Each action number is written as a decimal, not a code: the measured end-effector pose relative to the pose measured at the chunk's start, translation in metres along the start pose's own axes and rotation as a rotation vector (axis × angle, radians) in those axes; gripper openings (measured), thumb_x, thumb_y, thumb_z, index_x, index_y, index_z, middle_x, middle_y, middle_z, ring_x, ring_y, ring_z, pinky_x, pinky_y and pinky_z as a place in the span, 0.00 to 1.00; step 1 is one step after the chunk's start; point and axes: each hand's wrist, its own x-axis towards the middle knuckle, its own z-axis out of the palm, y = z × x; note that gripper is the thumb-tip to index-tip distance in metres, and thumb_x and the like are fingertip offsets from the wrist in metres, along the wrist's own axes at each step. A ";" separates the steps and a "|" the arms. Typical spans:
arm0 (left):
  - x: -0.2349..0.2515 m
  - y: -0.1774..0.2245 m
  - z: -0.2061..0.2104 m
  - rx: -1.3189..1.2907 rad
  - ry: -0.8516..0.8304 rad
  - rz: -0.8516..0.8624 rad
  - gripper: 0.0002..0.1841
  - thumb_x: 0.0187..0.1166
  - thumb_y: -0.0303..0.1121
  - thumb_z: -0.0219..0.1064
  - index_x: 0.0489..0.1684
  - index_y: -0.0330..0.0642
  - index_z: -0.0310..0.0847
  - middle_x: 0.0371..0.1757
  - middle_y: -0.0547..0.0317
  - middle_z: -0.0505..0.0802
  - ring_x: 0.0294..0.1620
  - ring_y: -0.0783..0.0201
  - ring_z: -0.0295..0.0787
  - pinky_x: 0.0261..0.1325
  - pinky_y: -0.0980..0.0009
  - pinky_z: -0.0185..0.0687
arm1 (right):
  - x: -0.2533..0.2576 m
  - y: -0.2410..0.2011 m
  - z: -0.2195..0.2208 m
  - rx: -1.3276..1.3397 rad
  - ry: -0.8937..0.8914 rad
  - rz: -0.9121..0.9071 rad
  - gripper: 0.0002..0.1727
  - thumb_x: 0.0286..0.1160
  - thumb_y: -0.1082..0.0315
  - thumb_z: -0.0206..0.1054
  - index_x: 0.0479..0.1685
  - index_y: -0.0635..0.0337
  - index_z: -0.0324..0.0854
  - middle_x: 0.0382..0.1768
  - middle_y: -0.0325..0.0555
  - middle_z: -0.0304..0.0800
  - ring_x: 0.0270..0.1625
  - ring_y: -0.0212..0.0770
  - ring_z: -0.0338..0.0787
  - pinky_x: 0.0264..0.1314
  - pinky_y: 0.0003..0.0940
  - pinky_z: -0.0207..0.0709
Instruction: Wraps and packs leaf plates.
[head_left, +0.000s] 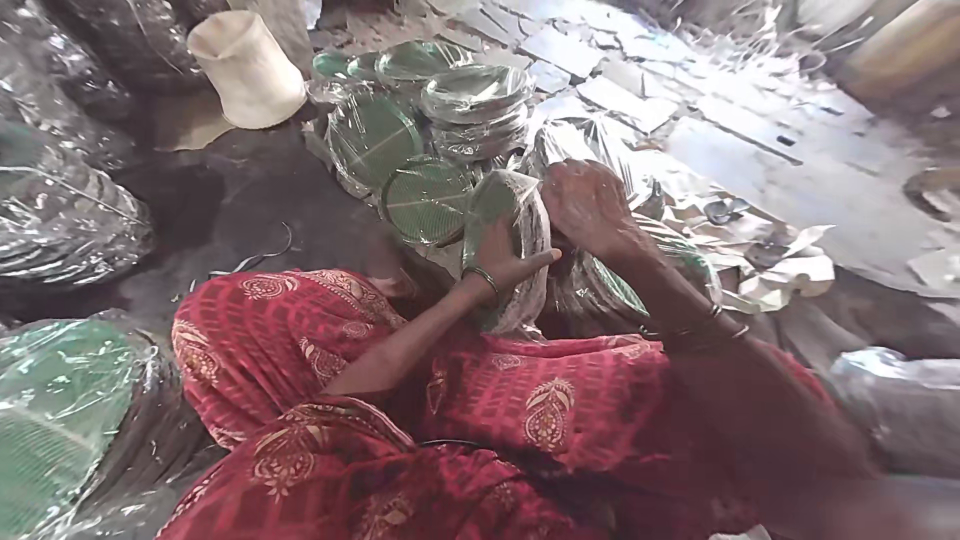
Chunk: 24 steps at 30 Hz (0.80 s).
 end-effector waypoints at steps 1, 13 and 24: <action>-0.003 0.003 0.001 0.029 -0.004 -0.013 0.54 0.62 0.50 0.84 0.89 0.38 0.55 0.76 0.36 0.80 0.76 0.45 0.79 0.77 0.45 0.77 | -0.003 -0.003 -0.002 0.015 -0.015 0.016 0.18 0.87 0.65 0.53 0.43 0.73 0.82 0.45 0.70 0.87 0.55 0.70 0.89 0.55 0.65 0.78; 0.024 -0.005 -0.073 0.861 -0.133 0.261 0.26 0.81 0.31 0.67 0.80 0.56 0.78 0.73 0.54 0.89 0.76 0.44 0.81 0.80 0.37 0.65 | -0.006 0.006 0.004 0.252 -0.414 0.024 0.17 0.92 0.67 0.51 0.54 0.74 0.80 0.48 0.72 0.86 0.57 0.69 0.87 0.60 0.69 0.74; 0.028 -0.025 -0.104 0.838 -0.240 0.363 0.20 0.83 0.26 0.64 0.73 0.48 0.84 0.69 0.50 0.90 0.77 0.45 0.81 0.81 0.34 0.60 | -0.022 -0.013 0.039 0.093 -0.158 -0.327 0.19 0.86 0.60 0.55 0.31 0.64 0.83 0.30 0.58 0.87 0.39 0.61 0.91 0.40 0.60 0.80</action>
